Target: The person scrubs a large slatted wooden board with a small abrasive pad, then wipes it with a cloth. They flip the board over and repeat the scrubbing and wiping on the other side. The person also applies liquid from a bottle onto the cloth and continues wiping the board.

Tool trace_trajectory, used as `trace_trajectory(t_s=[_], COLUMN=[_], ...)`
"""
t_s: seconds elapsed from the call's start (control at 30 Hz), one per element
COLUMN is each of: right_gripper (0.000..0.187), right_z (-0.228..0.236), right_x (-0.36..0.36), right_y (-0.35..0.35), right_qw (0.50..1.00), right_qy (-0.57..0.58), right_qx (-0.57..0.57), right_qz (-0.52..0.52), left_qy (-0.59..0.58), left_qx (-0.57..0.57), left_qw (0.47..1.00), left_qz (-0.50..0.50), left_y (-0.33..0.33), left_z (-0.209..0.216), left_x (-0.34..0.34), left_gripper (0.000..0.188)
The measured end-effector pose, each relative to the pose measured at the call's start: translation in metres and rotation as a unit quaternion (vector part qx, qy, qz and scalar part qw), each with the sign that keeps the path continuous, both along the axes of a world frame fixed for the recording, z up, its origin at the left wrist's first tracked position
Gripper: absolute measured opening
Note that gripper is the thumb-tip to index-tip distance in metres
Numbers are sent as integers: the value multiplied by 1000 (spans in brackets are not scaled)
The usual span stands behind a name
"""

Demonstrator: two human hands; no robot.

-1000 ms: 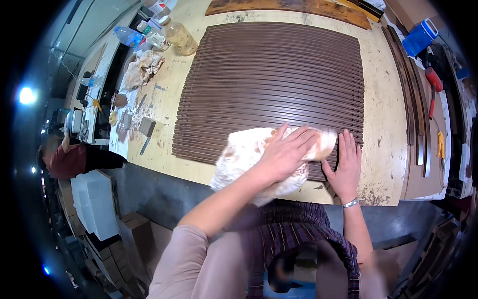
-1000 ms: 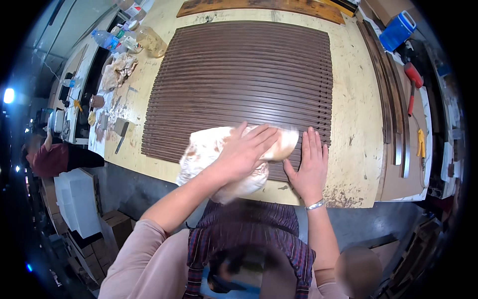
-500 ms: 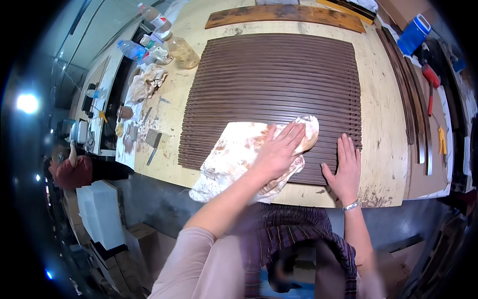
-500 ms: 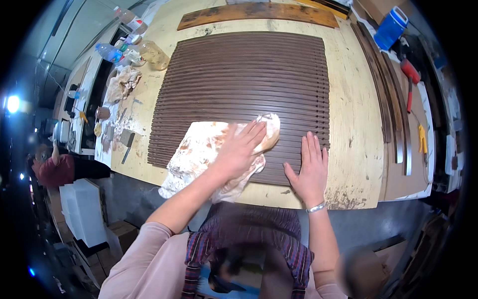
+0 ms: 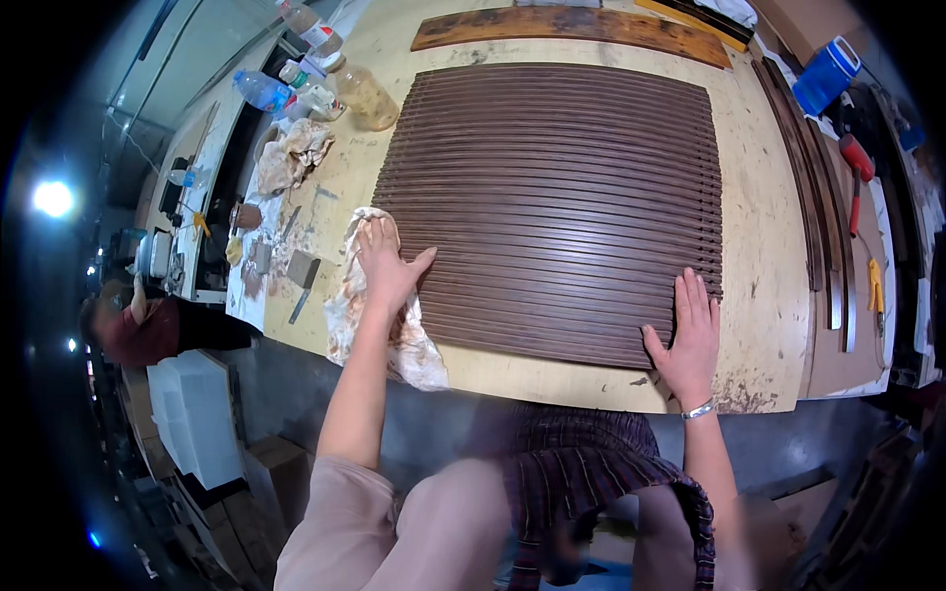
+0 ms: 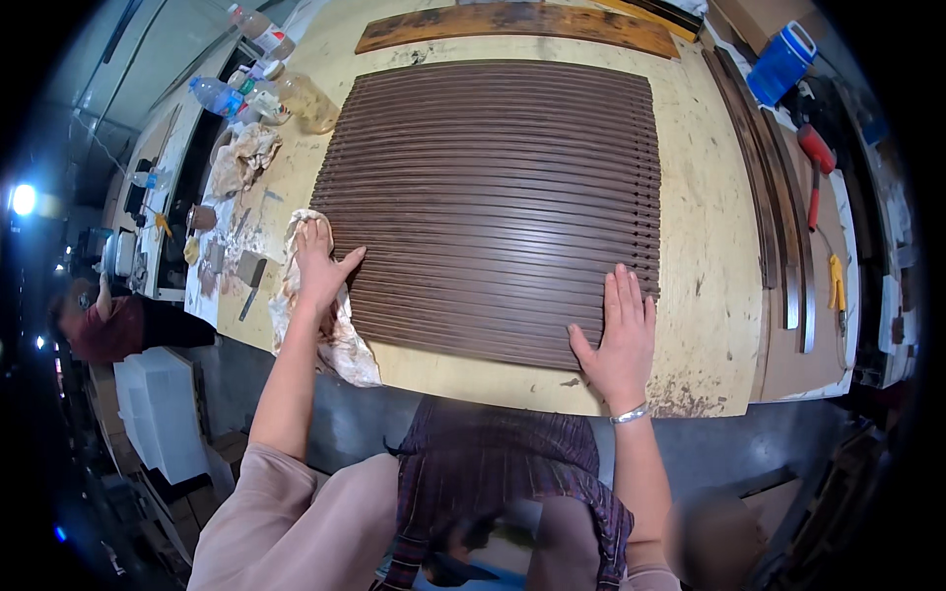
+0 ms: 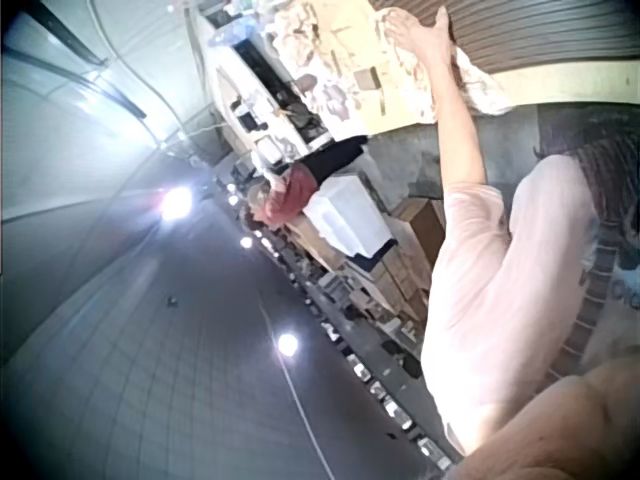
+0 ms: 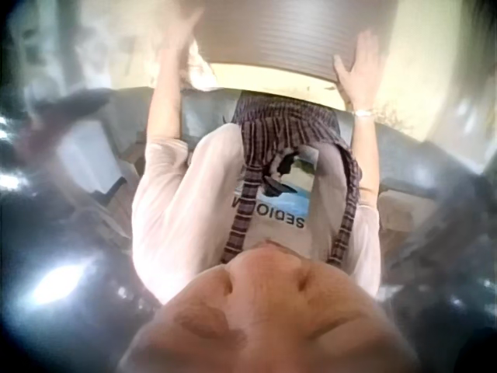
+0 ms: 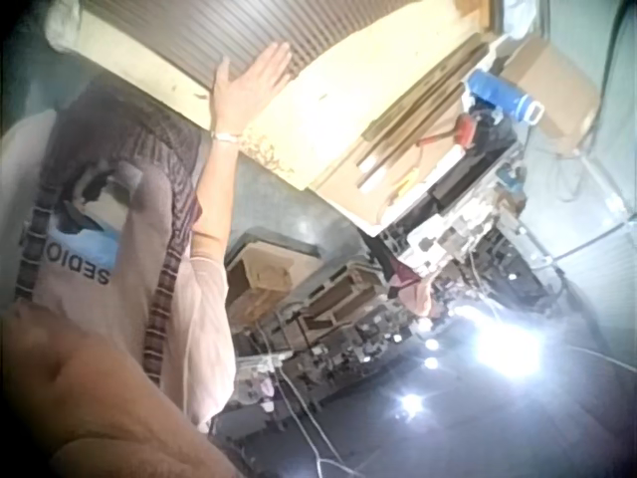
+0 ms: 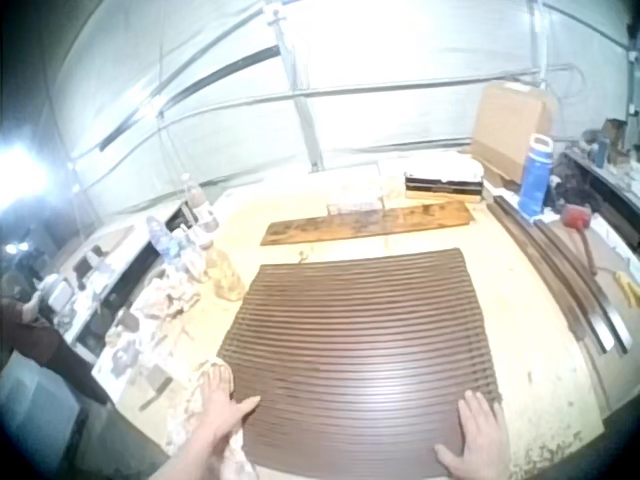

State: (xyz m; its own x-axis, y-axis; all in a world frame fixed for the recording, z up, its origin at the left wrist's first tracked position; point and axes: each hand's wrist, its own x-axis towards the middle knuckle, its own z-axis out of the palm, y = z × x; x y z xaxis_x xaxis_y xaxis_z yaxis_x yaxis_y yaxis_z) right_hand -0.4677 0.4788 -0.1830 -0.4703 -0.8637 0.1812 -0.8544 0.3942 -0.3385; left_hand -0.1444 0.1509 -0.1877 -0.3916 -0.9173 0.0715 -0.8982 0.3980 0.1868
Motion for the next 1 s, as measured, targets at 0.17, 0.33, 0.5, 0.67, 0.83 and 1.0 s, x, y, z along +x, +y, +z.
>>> trace_trajectory(t_s=[0.17,0.33,0.5,0.67,0.83,1.0], right_gripper=[86,84,82,82,83,82], right_z=[-1,-2,1,2,1,0], right_x=[0,1,1,2,1,1], right_y=[2,1,0,-1,0,0], right_qw=[1000,1000,1000,1000,1000,1000], right_qy=[2,7,9,4,4,-4], right_qx=[0,4,4,11,7,3], right_qz=[-4,-3,-3,-4,-3,-5], left_qy=[7,16,17,21,43,340], left_qx=[85,94,108,128,83,119], left_qw=[996,995,994,991,995,933], left_qz=[33,26,23,34,16,24], left_y=[1,2,-1,-4,-1,-7], left_z=[14,13,13,11,9,2], left_x=[-15,-10,-9,-4,-4,0], left_gripper=[113,114,114,111,91,32])
